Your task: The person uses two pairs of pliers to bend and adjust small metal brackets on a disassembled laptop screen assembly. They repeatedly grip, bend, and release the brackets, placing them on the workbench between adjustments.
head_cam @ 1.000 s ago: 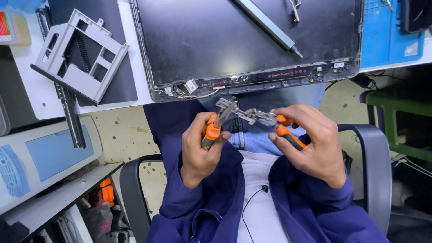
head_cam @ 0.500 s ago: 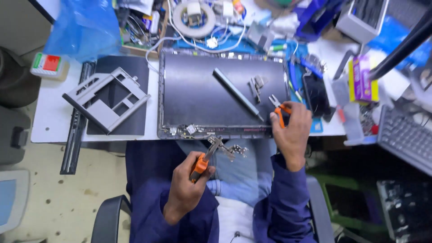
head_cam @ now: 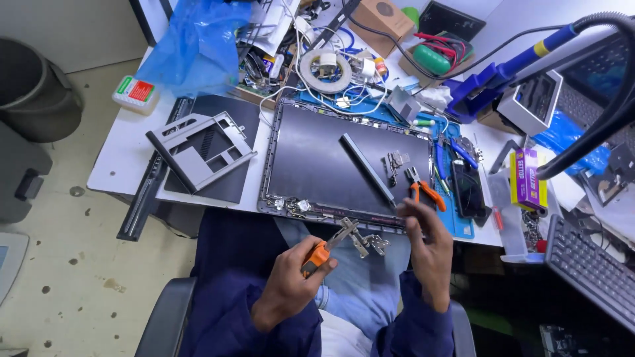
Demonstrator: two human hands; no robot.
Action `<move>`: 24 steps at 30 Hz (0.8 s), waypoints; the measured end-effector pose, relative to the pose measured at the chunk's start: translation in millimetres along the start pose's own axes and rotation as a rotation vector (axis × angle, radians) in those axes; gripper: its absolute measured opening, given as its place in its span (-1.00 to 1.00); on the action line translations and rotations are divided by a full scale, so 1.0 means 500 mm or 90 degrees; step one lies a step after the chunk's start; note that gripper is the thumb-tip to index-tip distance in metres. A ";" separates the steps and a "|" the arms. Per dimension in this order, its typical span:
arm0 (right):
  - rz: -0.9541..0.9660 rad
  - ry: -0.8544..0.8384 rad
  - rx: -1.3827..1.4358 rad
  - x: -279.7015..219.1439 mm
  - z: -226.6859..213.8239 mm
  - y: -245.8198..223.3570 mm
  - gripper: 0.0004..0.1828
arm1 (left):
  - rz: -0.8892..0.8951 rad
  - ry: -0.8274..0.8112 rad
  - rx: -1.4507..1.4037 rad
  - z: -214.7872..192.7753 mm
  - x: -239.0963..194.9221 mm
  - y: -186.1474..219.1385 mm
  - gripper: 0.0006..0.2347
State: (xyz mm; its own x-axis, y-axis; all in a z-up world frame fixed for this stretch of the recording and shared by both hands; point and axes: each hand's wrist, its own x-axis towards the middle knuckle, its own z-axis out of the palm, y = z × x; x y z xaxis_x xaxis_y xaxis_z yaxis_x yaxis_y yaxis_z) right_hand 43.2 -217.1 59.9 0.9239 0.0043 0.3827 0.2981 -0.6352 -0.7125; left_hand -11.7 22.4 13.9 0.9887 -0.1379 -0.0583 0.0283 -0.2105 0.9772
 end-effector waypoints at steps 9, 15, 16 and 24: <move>0.040 -0.012 -0.035 -0.139 -0.008 -0.069 -0.80 | 0.142 -0.071 0.074 0.052 0.003 0.005 -0.74; 0.091 0.029 -0.049 -0.166 -0.046 -0.056 -0.86 | 0.262 0.042 0.181 0.034 0.028 0.053 -0.72; 0.141 0.052 0.010 -0.170 -0.051 -0.047 -0.84 | 0.292 0.093 0.227 0.026 0.039 0.066 -0.75; 0.245 0.146 0.353 -0.178 -0.054 -0.047 -0.78 | 0.201 0.230 0.657 -0.039 0.253 0.012 -0.74</move>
State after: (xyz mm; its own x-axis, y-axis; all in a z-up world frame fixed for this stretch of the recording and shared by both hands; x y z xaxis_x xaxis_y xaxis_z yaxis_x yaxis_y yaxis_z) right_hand -52.5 -223.4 58.8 0.9323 -0.3430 0.1144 0.0953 -0.0722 -0.9928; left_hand 116.3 22.7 16.2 0.9194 -0.0741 0.3864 -0.1983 -0.9354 0.2926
